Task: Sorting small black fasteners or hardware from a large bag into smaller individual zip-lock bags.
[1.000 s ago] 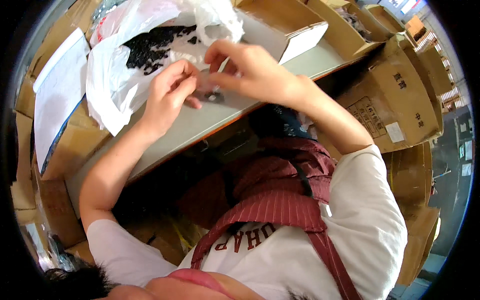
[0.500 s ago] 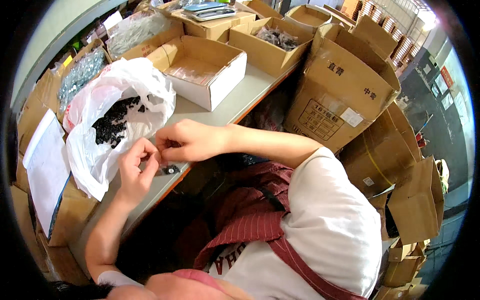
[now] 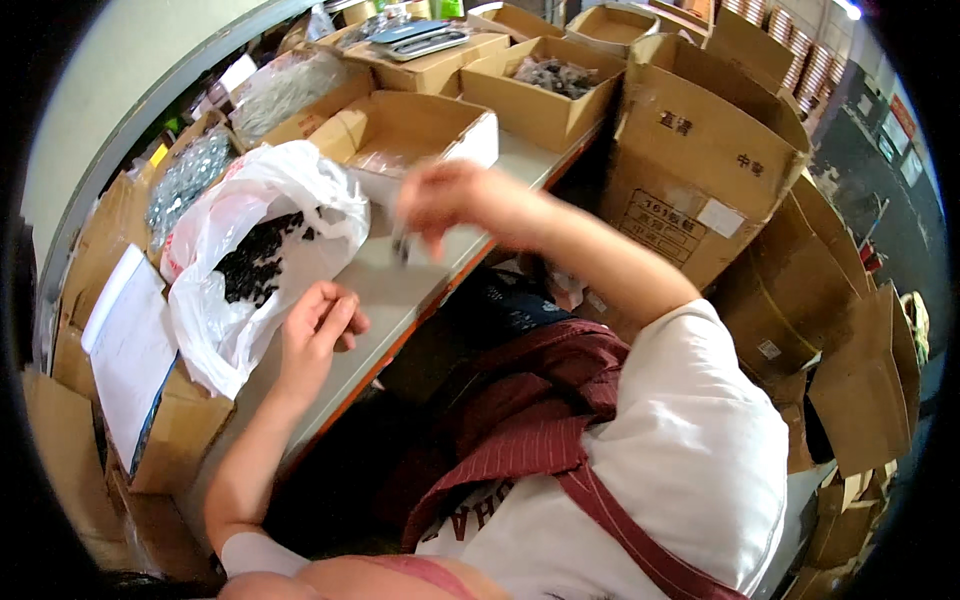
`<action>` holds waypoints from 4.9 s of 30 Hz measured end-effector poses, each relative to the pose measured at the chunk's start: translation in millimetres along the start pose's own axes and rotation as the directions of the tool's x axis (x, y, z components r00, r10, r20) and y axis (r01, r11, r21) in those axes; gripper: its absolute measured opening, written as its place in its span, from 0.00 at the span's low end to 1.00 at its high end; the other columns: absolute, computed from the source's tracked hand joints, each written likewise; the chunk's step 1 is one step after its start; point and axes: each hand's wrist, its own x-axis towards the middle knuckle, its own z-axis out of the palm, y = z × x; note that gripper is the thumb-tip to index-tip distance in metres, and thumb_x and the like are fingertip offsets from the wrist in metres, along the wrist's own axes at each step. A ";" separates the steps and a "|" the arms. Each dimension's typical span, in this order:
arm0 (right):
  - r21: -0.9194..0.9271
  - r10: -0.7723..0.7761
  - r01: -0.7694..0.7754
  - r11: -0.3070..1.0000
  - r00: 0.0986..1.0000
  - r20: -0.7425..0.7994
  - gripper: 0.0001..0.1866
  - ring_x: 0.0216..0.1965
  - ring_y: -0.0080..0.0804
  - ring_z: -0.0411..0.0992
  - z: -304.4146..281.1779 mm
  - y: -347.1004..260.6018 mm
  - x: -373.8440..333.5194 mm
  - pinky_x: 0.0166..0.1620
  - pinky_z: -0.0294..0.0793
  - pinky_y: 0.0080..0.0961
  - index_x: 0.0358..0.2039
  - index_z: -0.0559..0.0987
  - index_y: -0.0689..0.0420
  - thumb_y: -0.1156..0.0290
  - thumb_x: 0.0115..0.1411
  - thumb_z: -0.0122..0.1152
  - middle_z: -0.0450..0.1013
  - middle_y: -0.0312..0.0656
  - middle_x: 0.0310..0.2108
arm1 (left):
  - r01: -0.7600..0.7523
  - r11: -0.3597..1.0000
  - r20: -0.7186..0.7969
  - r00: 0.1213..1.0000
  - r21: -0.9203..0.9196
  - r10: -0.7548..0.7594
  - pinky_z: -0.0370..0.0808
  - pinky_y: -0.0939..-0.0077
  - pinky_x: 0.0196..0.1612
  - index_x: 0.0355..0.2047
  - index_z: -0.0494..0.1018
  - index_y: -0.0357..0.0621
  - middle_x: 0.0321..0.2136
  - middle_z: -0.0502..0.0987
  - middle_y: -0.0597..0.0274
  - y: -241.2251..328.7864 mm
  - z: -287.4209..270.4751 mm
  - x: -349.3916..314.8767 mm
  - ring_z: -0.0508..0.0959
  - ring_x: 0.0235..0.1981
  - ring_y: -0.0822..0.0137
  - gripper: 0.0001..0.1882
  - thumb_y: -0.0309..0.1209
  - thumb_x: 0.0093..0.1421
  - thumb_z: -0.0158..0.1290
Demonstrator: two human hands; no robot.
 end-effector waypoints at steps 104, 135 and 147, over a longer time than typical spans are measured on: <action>-0.860 -0.232 0.352 0.370 0.931 0.281 0.13 0.40 0.41 0.70 -130.1 78.8 189.1 0.46 0.68 0.33 0.43 0.76 0.67 0.78 0.57 0.58 0.73 0.48 0.39 | -0.329 0.876 0.029 0.940 0.353 0.341 0.77 0.68 0.32 0.28 0.78 0.47 0.23 0.83 0.69 -29.3 17.7 19.4 0.83 0.26 0.66 0.05 0.24 0.54 0.52; -0.908 0.055 0.229 0.351 0.963 0.265 0.19 0.53 0.40 0.67 -138.9 68.5 193.5 0.56 0.68 0.32 0.55 0.73 0.60 0.77 0.62 0.58 0.68 0.47 0.50 | -0.341 0.874 0.028 0.935 0.346 0.354 0.77 0.68 0.32 0.28 0.78 0.45 0.23 0.83 0.67 -29.8 17.7 19.8 0.83 0.26 0.65 0.05 0.24 0.54 0.51; -0.844 -0.050 0.278 0.458 0.956 0.288 0.19 0.42 0.38 0.71 -137.0 76.9 193.0 0.49 0.72 0.30 0.51 0.76 0.64 0.81 0.57 0.58 0.73 0.49 0.45 | -0.329 0.883 0.066 0.943 0.336 0.327 0.75 0.64 0.32 0.31 0.76 0.45 0.25 0.82 0.66 -28.1 15.1 18.3 0.82 0.27 0.61 0.05 0.25 0.55 0.51</action>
